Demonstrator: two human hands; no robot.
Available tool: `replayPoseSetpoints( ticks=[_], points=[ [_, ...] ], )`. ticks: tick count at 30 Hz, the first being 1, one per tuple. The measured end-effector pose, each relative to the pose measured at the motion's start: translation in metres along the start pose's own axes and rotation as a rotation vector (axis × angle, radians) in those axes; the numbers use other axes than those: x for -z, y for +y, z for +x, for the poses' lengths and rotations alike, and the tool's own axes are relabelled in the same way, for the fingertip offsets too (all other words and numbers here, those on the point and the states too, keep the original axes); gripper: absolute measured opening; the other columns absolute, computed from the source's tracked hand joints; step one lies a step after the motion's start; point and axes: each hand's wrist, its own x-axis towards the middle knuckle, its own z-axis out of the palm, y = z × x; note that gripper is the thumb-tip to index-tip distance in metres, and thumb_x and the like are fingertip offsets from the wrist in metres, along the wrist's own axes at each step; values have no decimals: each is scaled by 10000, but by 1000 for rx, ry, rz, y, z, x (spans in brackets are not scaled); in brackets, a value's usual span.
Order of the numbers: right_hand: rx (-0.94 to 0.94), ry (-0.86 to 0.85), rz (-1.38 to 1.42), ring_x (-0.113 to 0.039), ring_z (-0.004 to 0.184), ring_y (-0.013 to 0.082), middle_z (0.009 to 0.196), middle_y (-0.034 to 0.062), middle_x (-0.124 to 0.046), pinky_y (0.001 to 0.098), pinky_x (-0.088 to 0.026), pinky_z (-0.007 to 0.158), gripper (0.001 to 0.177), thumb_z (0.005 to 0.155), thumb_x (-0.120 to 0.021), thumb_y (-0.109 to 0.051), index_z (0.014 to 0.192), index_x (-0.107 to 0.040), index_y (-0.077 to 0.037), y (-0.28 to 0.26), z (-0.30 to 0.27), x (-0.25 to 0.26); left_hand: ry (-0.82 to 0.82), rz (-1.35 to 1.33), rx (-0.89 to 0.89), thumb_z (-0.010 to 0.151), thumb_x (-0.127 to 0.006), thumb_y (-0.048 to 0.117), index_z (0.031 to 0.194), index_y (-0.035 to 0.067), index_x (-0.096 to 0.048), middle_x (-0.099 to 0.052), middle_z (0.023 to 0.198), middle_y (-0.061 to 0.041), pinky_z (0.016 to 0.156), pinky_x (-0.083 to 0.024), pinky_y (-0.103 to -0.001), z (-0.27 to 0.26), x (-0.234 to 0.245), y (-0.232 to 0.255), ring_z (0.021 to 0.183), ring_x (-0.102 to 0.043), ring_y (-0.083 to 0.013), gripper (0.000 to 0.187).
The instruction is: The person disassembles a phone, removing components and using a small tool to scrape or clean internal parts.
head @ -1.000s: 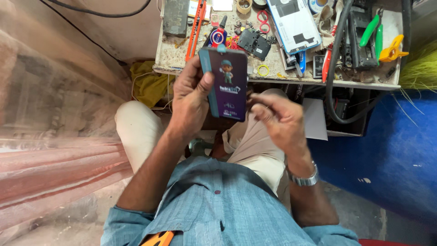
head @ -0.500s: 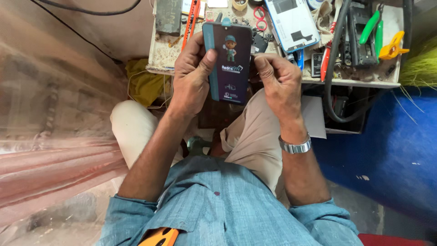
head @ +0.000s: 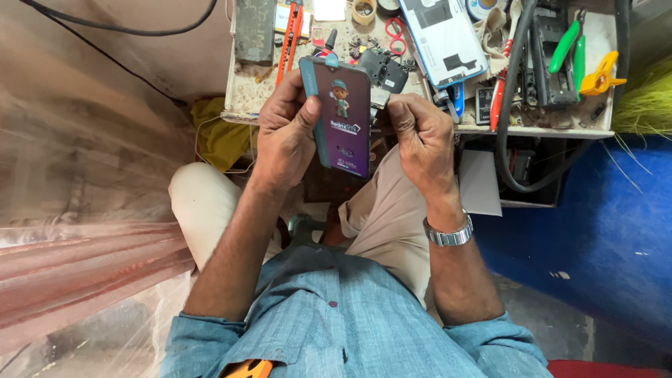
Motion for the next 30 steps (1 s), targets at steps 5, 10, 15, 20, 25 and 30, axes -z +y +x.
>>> replayPoseSetpoints(
  ticks=[5,10,15,20,25,30],
  points=[
    [-9,-1,-25,-615,761,102,858,44,-678,258,-485,685,387,1122,-573,-328,1034,-698,28,-2,0,0,-12,27,-3,1083,-679,143,1437,-19,-541,-663,1339,-85,1131,-506,-317,-1,-1,1,1239,-622,-149,413],
    [2,-6,-37,-611,759,114,867,51,-675,262,-482,687,383,1126,-568,-327,1040,-692,26,-4,0,0,-4,40,9,1086,-675,142,1425,-21,-547,-668,1326,-91,1128,-506,-323,0,-3,2,1234,-620,-152,397],
    [31,-2,-21,-622,779,118,890,61,-688,270,-493,702,385,1128,-563,-327,1060,-688,31,-3,1,0,-2,83,-5,1093,-663,135,1429,-18,-548,-672,1308,-94,1093,-519,-329,0,-5,3,1202,-633,-155,387],
    [70,6,-46,-660,824,124,927,71,-711,270,-518,739,368,1139,-561,-317,1076,-691,22,-3,1,0,32,-40,11,1081,-665,135,1399,-6,-556,-677,1274,-89,1070,-533,-343,-7,-6,8,1171,-648,-162,365],
    [-3,-10,25,-679,795,116,925,60,-726,249,-536,693,349,1116,-562,-314,1144,-731,-10,-4,1,0,66,-79,7,1079,-671,134,1375,1,-565,-680,1234,-82,1049,-528,-328,-24,-2,19,1140,-649,-155,342],
    [-22,-26,47,-680,781,104,929,52,-732,232,-538,679,351,1099,-587,-322,1132,-740,-8,-4,-4,-1,87,-66,6,1090,-661,124,1360,-1,-572,-687,1212,-88,1038,-533,-335,-37,3,21,1122,-657,-163,311]
  ],
)
